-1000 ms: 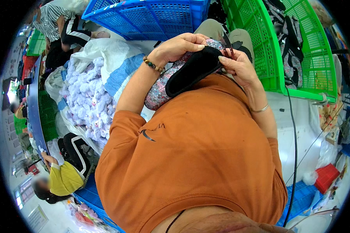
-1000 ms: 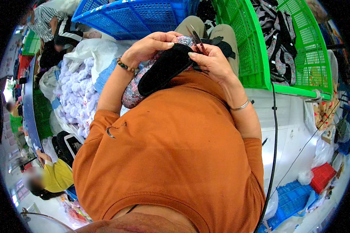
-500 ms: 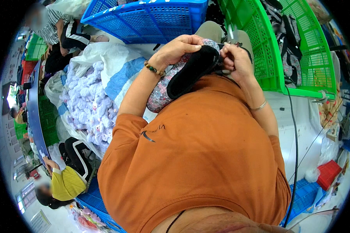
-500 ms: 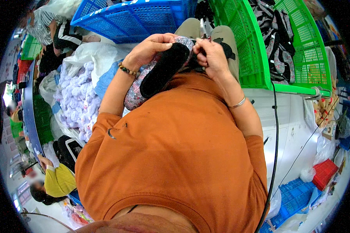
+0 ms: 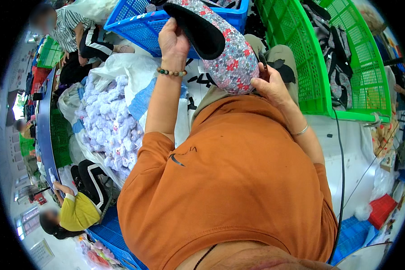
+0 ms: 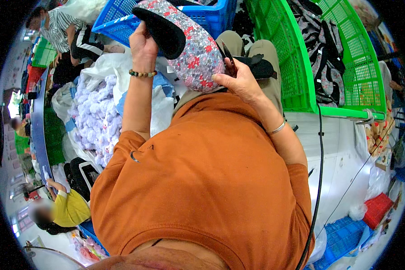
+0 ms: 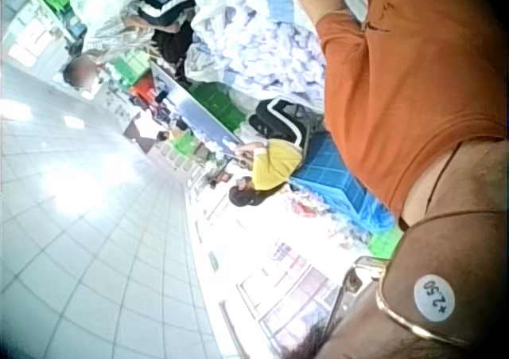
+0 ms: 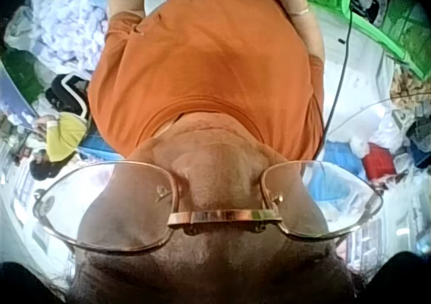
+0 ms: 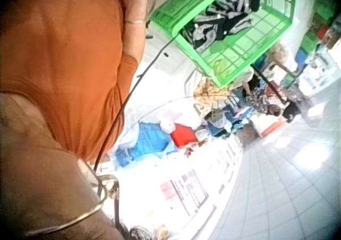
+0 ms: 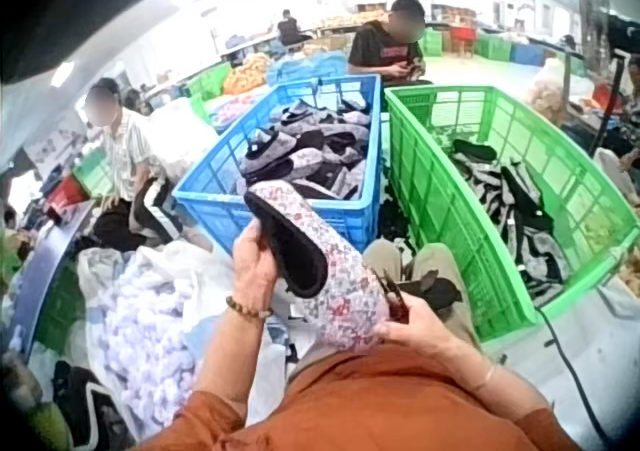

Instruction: The person uses a small blade to trim excess fabric and thread from the edges of a floral-patterned slip-on shoe. They repeatedly rotate the shoe to access different sides, cutting along the seam where the fabric meets the sole.

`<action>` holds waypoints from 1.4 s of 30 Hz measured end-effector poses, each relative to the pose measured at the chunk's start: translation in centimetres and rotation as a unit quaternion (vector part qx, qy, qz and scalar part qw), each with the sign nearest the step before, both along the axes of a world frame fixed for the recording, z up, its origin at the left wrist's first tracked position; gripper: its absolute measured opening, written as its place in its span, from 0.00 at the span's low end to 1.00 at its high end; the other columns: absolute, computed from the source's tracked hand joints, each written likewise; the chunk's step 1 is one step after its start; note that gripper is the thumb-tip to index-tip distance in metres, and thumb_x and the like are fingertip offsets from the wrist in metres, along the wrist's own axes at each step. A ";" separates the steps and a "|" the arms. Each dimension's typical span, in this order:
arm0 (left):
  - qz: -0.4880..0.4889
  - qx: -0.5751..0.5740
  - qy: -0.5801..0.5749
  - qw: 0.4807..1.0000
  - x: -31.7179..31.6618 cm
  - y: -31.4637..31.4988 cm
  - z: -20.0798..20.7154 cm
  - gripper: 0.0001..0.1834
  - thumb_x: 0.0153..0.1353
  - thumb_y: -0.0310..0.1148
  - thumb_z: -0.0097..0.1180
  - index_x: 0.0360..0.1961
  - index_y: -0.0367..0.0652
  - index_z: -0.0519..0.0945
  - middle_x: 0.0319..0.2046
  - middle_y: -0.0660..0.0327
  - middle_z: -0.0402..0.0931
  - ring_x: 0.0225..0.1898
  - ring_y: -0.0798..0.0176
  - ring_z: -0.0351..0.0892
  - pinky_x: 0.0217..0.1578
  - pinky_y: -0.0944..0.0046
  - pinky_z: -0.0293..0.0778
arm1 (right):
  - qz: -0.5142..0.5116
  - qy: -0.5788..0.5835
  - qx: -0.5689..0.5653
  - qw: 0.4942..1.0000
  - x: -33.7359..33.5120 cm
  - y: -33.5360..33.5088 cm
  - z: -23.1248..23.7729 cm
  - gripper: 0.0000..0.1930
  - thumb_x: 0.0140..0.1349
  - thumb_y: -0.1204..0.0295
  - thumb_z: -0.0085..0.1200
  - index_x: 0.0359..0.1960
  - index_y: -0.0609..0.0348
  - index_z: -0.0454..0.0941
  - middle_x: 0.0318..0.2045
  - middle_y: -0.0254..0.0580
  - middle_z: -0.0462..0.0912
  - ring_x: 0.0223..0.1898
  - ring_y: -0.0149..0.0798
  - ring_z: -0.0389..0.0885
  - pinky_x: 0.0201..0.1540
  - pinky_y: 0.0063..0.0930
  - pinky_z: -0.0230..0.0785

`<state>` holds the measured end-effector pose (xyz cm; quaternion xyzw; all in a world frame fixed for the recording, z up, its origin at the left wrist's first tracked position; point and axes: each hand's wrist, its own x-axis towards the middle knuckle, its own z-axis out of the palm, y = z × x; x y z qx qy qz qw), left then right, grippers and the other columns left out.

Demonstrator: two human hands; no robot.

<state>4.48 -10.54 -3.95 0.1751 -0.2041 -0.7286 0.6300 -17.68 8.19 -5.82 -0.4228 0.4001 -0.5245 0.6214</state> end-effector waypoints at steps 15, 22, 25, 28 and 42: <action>0.136 -0.576 -0.691 0.415 0.2 9.0 -0.1 0.30 0.37 0.26 0.64 0.49 0.45 0.75 0.51 0.55 0.71 0.56 0.49 0.67 0.57 0.50 0.61 | 0.000 -0.161 0.195 0.968 -3.2 -1.2 1.0 0.09 0.58 0.65 0.56 0.23 0.50 0.70 0.15 0.24 0.67 0.10 0.18 0.53 0.11 0.14 0.42; -0.084 -0.479 -0.626 0.610 0.0 10.3 2.0 0.20 0.44 0.30 0.65 0.39 0.36 0.76 0.34 0.54 0.75 0.35 0.52 0.76 0.37 0.63 0.73 | -0.142 -0.031 0.080 0.986 -3.0 -1.4 1.8 0.14 0.63 0.58 0.51 0.29 0.56 0.75 0.17 0.28 0.71 0.12 0.19 0.57 0.13 0.14 0.45; -0.140 -0.425 -0.633 0.632 0.1 10.7 1.5 0.21 0.44 0.32 0.66 0.40 0.35 0.76 0.33 0.55 0.77 0.34 0.58 0.77 0.36 0.66 0.72 | -0.223 0.145 -0.046 0.963 -2.2 -0.9 2.2 0.14 0.63 0.60 0.53 0.29 0.58 0.75 0.19 0.30 0.74 0.18 0.20 0.65 0.20 0.15 0.55; -0.182 -0.357 -0.572 0.716 -0.1 11.1 2.0 0.23 0.45 0.34 0.66 0.42 0.35 0.76 0.35 0.56 0.79 0.34 0.64 0.77 0.37 0.68 0.72 | -0.261 0.287 -0.205 0.898 -1.1 -0.7 2.3 0.14 0.62 0.61 0.54 0.28 0.61 0.74 0.19 0.31 0.74 0.19 0.24 0.67 0.23 0.19 0.61; -0.287 -0.228 -0.525 0.769 -1.2 11.5 1.3 0.19 0.46 0.33 0.66 0.39 0.32 0.78 0.32 0.63 0.79 0.31 0.73 0.73 0.36 0.71 0.72 | -0.262 0.619 -0.346 0.655 -0.5 -0.2 3.6 0.16 0.55 0.55 0.58 0.25 0.55 0.73 0.21 0.37 0.71 0.21 0.40 0.74 0.20 0.29 0.65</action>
